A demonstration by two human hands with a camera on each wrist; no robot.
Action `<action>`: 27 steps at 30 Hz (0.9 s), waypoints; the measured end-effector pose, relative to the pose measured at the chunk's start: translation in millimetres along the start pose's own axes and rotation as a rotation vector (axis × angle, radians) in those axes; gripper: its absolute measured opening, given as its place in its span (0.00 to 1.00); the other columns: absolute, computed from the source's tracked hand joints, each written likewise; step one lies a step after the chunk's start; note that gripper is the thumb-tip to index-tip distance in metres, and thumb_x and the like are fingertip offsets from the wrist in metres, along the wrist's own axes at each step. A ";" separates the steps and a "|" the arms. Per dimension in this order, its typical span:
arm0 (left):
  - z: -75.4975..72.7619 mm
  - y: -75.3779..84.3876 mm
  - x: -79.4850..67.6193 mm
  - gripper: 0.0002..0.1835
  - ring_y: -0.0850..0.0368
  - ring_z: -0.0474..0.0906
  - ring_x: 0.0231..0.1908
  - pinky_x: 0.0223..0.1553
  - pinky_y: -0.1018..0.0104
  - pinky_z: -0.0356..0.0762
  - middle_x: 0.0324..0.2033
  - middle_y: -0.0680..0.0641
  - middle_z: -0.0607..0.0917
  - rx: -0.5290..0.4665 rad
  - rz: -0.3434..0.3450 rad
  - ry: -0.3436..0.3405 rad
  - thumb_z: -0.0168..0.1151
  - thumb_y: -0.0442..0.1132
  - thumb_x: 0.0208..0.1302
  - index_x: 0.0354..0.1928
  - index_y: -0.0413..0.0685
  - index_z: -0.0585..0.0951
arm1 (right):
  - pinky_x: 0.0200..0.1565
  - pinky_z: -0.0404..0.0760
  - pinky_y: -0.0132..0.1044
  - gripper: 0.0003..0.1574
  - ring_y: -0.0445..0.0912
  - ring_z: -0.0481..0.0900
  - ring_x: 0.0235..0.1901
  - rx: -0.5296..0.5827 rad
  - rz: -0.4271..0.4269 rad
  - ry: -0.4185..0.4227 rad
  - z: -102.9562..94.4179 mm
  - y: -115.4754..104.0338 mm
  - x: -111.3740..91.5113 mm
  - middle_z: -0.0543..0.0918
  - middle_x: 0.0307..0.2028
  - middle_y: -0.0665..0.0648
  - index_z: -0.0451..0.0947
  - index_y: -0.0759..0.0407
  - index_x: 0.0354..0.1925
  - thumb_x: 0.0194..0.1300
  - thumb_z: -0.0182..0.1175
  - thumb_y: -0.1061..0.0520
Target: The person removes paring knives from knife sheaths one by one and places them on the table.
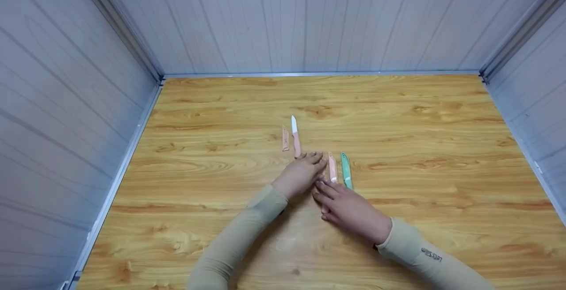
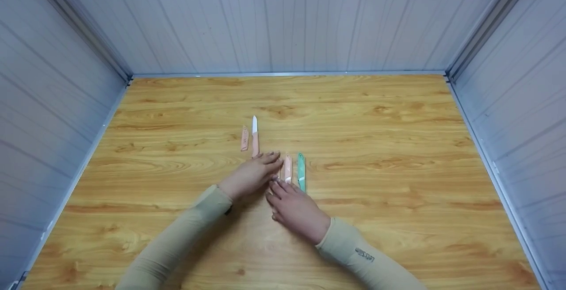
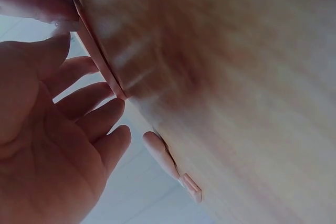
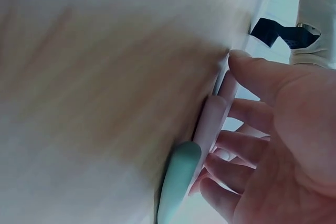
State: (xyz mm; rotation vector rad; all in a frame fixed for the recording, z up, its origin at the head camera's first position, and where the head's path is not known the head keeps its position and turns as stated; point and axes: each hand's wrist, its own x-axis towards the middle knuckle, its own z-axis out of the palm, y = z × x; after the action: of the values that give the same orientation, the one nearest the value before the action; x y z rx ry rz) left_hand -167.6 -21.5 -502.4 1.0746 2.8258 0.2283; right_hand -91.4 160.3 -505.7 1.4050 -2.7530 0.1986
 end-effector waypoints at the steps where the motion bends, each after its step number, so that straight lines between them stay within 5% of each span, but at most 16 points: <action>1: -0.3 0.0 0.0 0.24 0.49 0.57 0.68 0.67 0.51 0.52 0.68 0.42 0.64 -0.003 0.000 -0.003 0.48 0.45 0.74 0.67 0.47 0.69 | 0.63 0.64 0.51 0.34 0.59 0.62 0.65 -0.004 -0.006 0.005 -0.2 0.5 0.5 0.67 0.65 0.66 0.70 0.63 0.64 0.67 0.58 0.46; 17: 0.4 -0.9 0.9 0.22 0.48 0.60 0.67 0.66 0.53 0.56 0.67 0.42 0.66 0.021 0.013 0.011 0.48 0.42 0.74 0.66 0.46 0.70 | 0.60 0.69 0.47 0.26 0.59 0.72 0.58 -0.215 -0.220 0.069 1.1 5.8 9.5 0.78 0.53 0.65 0.78 0.63 0.53 0.61 0.61 0.48; 27: -5.7 -0.3 0.5 0.25 0.49 0.57 0.68 0.67 0.53 0.55 0.68 0.42 0.64 0.012 0.014 -0.033 0.49 0.33 0.70 0.68 0.46 0.67 | 0.60 0.70 0.45 0.24 0.59 0.75 0.54 -0.143 -0.218 0.087 -0.4 10.7 12.5 0.80 0.49 0.64 0.79 0.65 0.48 0.56 0.64 0.52</action>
State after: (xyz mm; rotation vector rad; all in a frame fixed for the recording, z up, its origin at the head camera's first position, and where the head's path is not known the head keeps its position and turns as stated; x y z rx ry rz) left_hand -169.0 -22.0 -496.9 1.0904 2.7945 0.1934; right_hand -107.4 156.5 -505.1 1.6004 -2.4677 0.0521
